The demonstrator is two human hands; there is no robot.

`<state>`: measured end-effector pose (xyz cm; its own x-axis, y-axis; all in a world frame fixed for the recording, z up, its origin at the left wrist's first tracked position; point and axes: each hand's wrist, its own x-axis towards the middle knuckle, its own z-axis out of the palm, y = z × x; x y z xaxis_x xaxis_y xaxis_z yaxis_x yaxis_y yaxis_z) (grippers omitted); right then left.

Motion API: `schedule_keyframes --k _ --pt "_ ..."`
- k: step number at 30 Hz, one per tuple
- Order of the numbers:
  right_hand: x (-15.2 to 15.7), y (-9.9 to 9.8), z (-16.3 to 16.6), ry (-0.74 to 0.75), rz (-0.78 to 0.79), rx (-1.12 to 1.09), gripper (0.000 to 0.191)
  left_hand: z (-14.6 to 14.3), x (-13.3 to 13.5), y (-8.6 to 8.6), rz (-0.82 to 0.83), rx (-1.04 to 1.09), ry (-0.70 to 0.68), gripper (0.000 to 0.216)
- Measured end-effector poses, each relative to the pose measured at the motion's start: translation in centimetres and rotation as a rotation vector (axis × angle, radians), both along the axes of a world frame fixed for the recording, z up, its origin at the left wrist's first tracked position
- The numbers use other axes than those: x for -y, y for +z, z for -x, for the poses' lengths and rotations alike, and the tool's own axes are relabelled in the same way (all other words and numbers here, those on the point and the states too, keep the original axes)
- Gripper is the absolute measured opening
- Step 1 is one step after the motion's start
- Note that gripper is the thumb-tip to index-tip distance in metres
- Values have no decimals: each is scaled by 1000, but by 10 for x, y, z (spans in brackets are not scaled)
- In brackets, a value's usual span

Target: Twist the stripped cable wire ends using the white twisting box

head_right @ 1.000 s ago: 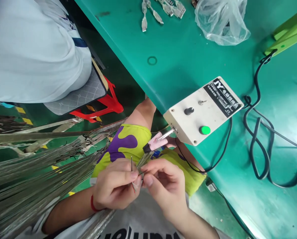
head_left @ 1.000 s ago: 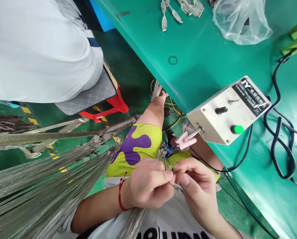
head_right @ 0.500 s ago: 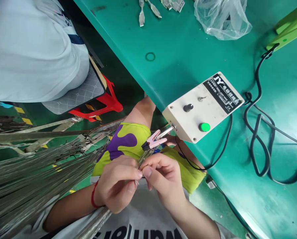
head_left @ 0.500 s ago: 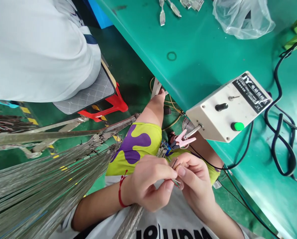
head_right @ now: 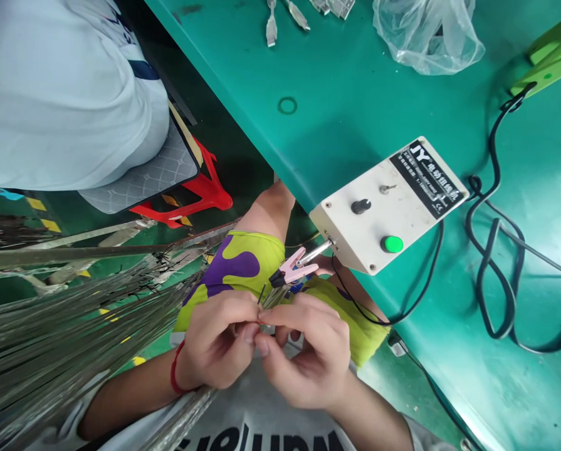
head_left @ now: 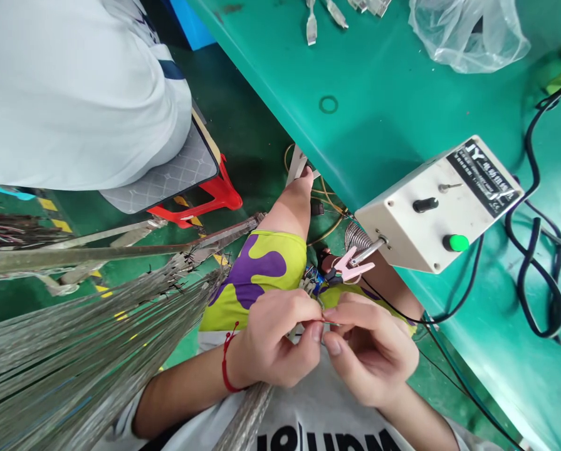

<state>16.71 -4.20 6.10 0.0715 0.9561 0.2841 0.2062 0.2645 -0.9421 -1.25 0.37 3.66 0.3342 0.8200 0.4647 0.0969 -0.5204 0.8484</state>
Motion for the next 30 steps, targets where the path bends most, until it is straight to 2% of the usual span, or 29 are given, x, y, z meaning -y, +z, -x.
schedule_keyframes --k 9,15,20,23,25,27,30 --pt "-2 -5 -1 -11 -8 1 31 2 6 -7 80 21 25 15" --pt "-2 -9 -1 -42 65 -57 17 2 9 -11 108 64 38 12" --pt "-8 -8 -3 -24 25 -21 8 2 8 -13 106 59 36 13" --pt "-9 -18 -8 -29 95 7 35 1 8 -14 123 85 38 17" --pt "-10 -29 -11 -43 186 -56 49 0 9 -15 143 94 44 20" --pt "-15 -39 -13 -48 307 -232 52 -1 11 -16 145 81 63 23" --pt "-26 -47 -12 22 446 -560 63 -2 12 -16 131 63 99 26"
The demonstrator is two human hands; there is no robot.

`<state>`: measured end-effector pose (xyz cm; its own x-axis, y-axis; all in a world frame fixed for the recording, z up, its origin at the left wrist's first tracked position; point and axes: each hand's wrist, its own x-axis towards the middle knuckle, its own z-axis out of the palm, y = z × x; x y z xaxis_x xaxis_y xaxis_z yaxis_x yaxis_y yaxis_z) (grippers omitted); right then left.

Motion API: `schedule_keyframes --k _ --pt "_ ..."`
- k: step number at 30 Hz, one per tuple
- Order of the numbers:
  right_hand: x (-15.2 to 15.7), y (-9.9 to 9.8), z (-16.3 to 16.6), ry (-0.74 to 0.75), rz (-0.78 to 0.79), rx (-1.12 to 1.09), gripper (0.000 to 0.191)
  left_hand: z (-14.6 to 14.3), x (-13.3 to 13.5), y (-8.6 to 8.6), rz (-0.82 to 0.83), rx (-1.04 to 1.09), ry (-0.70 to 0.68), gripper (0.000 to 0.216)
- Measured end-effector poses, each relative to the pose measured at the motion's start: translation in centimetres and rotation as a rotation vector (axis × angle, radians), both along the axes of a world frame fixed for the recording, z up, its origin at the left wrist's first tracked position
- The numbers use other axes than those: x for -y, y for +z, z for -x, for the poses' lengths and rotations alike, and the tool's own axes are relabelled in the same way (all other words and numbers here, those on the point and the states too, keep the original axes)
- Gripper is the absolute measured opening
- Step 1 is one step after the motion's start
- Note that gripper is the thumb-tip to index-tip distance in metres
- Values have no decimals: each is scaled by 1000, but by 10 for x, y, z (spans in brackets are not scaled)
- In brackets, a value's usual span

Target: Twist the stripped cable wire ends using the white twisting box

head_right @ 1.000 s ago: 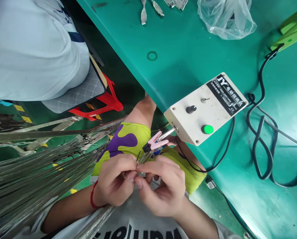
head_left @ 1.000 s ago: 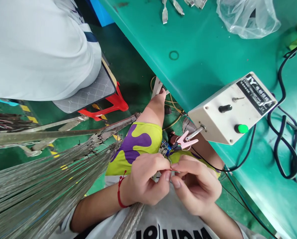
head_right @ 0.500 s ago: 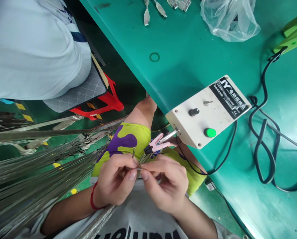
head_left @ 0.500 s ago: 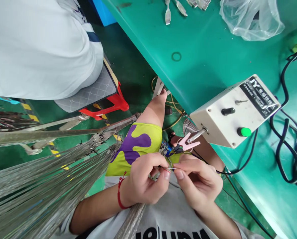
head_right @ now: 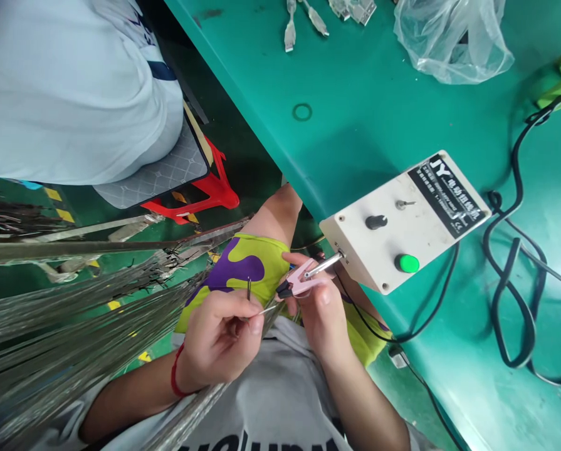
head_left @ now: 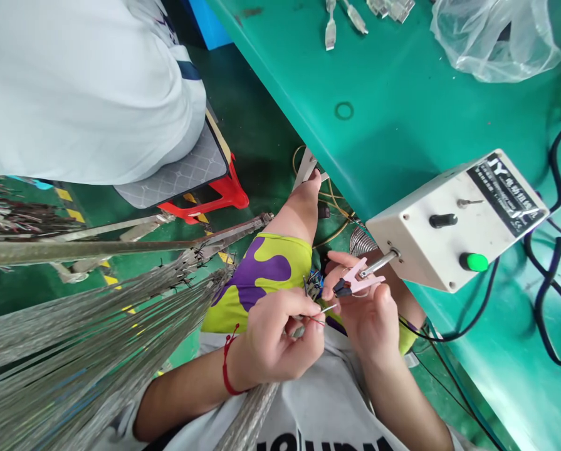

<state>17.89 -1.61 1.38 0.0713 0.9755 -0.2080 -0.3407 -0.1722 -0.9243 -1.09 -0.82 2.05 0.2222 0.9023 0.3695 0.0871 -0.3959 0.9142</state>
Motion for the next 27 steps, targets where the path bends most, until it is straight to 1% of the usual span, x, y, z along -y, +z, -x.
schedule_keyframes --k 2,4,8,14,18,20,24,27 --pt "-7 0 2 12 13 -131 63 -1 0 1 3 1 19 26" --pt "-14 1 5 -28 5 -172 62 -2 -2 2 4 -1 31 27" --pt "-21 3 11 -96 -11 -178 61 -4 -6 4 -6 -18 37 27" --pt "-23 2 14 -131 -21 -190 50 -7 -12 6 -32 -49 41 24" --pt "-23 3 14 -141 -19 -179 50 -9 -14 8 -24 -60 38 24" --pt "-24 4 13 -127 -25 -192 50 -10 -15 8 -18 -53 33 24" --pt "-23 2 9 -31 -42 -282 48 -10 -15 7 -1 -27 10 26" --pt "-21 -4 4 9 -27 -230 59 -8 -15 6 19 -13 -2 27"
